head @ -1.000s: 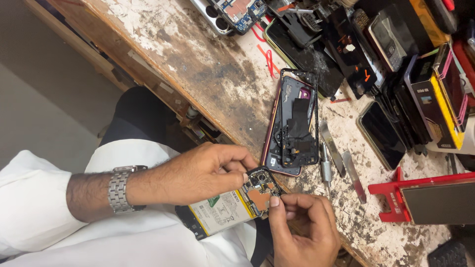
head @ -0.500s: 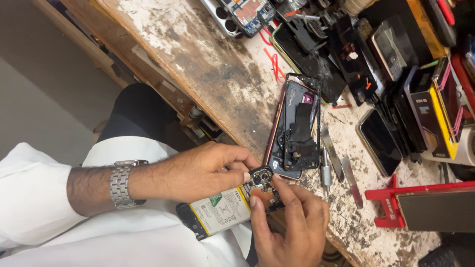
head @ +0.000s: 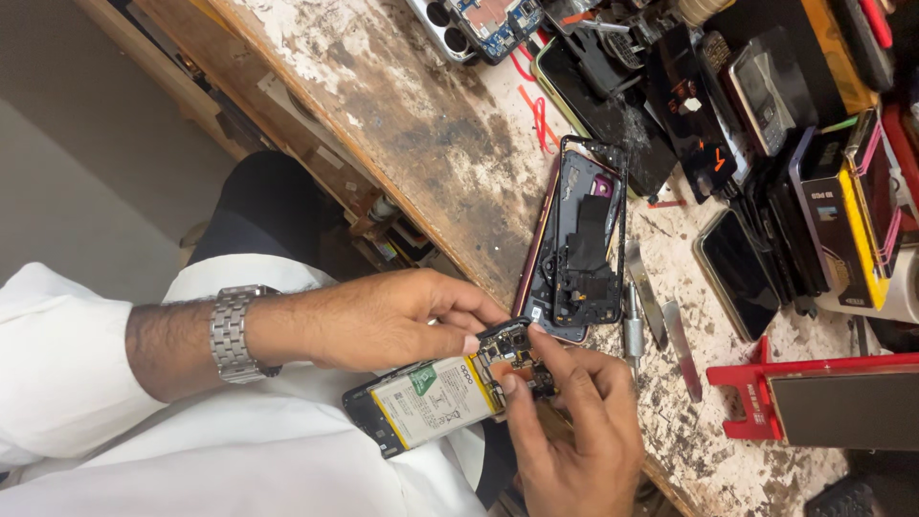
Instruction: The person holds a disassembled smartphone and uses a screwdriver to remove screws from the motherboard area. They then detach a small component and reposition it within the chassis.
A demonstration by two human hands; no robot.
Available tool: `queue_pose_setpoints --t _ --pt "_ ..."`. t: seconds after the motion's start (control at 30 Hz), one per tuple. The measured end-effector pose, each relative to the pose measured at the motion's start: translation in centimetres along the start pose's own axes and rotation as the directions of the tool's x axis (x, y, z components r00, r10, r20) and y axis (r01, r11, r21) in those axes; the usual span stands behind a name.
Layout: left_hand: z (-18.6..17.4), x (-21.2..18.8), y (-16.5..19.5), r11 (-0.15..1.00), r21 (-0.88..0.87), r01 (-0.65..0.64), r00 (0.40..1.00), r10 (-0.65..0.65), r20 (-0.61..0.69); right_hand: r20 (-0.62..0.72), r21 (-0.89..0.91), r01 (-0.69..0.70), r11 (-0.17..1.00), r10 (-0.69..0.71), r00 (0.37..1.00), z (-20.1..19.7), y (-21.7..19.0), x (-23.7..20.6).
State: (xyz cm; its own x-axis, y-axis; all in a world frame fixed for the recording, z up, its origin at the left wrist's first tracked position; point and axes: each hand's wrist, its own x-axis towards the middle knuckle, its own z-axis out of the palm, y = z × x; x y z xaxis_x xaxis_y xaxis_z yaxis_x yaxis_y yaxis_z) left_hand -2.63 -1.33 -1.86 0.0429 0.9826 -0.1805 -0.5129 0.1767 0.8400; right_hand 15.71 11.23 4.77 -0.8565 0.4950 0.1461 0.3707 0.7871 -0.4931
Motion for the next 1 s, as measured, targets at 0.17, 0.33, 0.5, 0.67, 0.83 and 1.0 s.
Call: queue_pose_setpoints --t 0.17,0.33,0.5,0.67,0.83,1.0 --pt "-0.1 -0.2 0.1 0.996 0.083 -0.026 1.0 0.025 0.018 0.017 0.05 -0.07 0.996 0.069 0.997 -0.3 0.1 0.0" --pt "0.1 -0.2 0.4 0.998 0.062 -0.019 0.999 0.017 0.033 0.073 0.113 -0.152 0.982 0.145 0.987 -0.5 0.7 0.2" --pt "0.0 -0.6 0.7 0.99 0.138 0.005 1.0 -0.007 0.009 0.107 0.224 -0.178 0.958 0.158 0.982 -0.5 1.1 0.4" --pt "0.3 -0.6 0.9 0.996 0.083 -0.023 0.999 0.02 0.043 0.17 0.219 -0.139 0.966 0.103 0.98 -1.5 1.7 1.2" --pt "0.3 -0.7 1.5 0.988 0.155 -0.01 1.0 0.006 0.024 0.203 0.237 -0.106 0.966 0.058 0.978 -1.7 1.6 1.9" --pt "0.2 -0.8 2.1 0.972 0.229 0.045 0.999 -0.046 0.0 0.209 0.227 -0.152 0.962 0.104 0.972 -1.6 1.5 1.9"
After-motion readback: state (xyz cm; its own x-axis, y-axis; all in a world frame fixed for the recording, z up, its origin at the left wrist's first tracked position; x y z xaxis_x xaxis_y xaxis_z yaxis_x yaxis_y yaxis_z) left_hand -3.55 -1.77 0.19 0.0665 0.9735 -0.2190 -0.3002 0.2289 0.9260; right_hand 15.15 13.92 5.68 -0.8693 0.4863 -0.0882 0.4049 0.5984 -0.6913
